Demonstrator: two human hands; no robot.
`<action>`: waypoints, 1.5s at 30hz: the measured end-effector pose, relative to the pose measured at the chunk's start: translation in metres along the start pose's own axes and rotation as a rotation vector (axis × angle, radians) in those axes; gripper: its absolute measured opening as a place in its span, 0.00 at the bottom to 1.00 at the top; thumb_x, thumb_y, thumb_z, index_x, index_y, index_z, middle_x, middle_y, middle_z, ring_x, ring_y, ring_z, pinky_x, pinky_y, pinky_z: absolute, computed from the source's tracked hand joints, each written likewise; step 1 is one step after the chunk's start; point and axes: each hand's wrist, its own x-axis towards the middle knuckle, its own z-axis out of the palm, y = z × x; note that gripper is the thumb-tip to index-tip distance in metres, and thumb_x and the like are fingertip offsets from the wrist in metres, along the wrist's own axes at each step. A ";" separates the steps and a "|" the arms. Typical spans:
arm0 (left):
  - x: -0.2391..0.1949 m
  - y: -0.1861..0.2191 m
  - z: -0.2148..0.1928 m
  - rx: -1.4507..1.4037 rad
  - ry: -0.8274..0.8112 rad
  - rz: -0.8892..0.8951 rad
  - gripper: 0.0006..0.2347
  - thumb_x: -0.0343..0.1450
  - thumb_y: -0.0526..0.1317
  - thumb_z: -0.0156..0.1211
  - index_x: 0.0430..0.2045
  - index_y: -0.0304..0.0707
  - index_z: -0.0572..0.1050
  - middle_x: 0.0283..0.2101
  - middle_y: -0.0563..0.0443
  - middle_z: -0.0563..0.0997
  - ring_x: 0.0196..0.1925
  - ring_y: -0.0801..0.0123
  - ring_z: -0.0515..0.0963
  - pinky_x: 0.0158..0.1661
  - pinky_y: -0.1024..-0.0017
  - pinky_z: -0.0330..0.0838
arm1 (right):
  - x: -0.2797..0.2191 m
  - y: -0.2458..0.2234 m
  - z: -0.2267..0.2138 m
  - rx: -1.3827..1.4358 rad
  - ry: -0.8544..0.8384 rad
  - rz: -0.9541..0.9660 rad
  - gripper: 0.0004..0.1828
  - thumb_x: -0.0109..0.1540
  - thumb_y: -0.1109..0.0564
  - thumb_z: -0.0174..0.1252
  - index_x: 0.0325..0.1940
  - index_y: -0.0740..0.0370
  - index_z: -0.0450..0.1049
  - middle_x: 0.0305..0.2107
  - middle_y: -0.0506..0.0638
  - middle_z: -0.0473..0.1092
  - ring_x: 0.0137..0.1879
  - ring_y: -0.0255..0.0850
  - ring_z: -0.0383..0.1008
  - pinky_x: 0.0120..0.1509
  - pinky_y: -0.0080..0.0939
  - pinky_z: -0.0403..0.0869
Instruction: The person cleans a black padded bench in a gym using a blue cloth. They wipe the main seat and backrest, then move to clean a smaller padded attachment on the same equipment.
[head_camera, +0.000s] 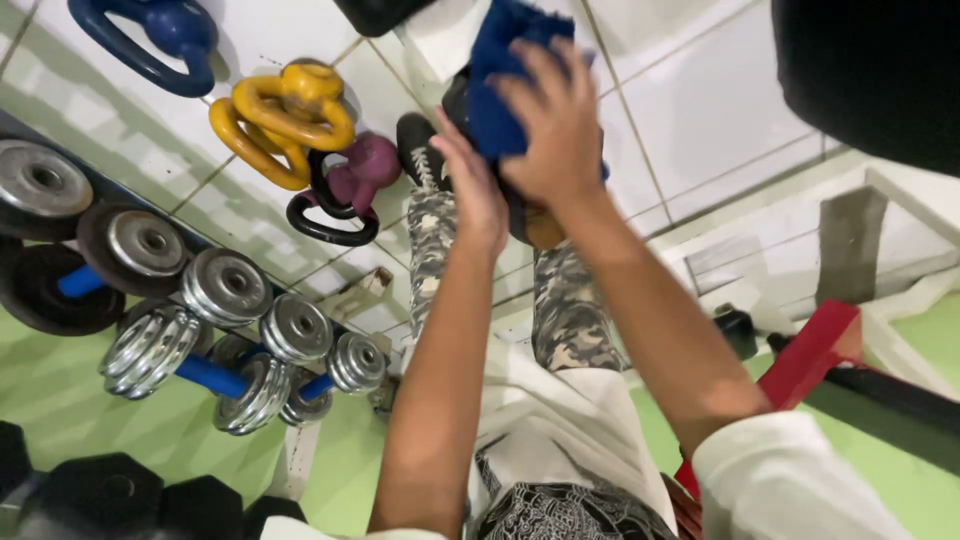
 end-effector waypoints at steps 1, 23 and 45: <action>0.008 -0.008 0.005 0.172 0.096 0.095 0.33 0.74 0.64 0.27 0.74 0.53 0.39 0.80 0.55 0.32 0.81 0.66 0.34 0.74 0.61 0.29 | 0.011 0.010 -0.004 0.028 0.034 0.007 0.35 0.56 0.40 0.45 0.61 0.60 0.74 0.64 0.63 0.62 0.68 0.71 0.57 0.73 0.69 0.60; 0.036 -0.008 0.034 0.324 0.492 -0.037 0.39 0.71 0.74 0.40 0.69 0.47 0.65 0.71 0.43 0.66 0.74 0.55 0.63 0.74 0.59 0.51 | -0.064 0.008 0.003 0.141 0.224 0.323 0.37 0.55 0.54 0.65 0.70 0.47 0.71 0.69 0.61 0.59 0.73 0.68 0.58 0.79 0.65 0.53; 0.001 -0.008 0.001 0.320 0.556 -0.227 0.19 0.70 0.63 0.46 0.30 0.51 0.73 0.26 0.60 0.66 0.31 0.72 0.67 0.37 0.69 0.64 | -0.009 0.036 -0.026 0.377 0.179 0.481 0.23 0.67 0.45 0.63 0.56 0.65 0.72 0.47 0.55 0.72 0.55 0.47 0.75 0.60 0.44 0.71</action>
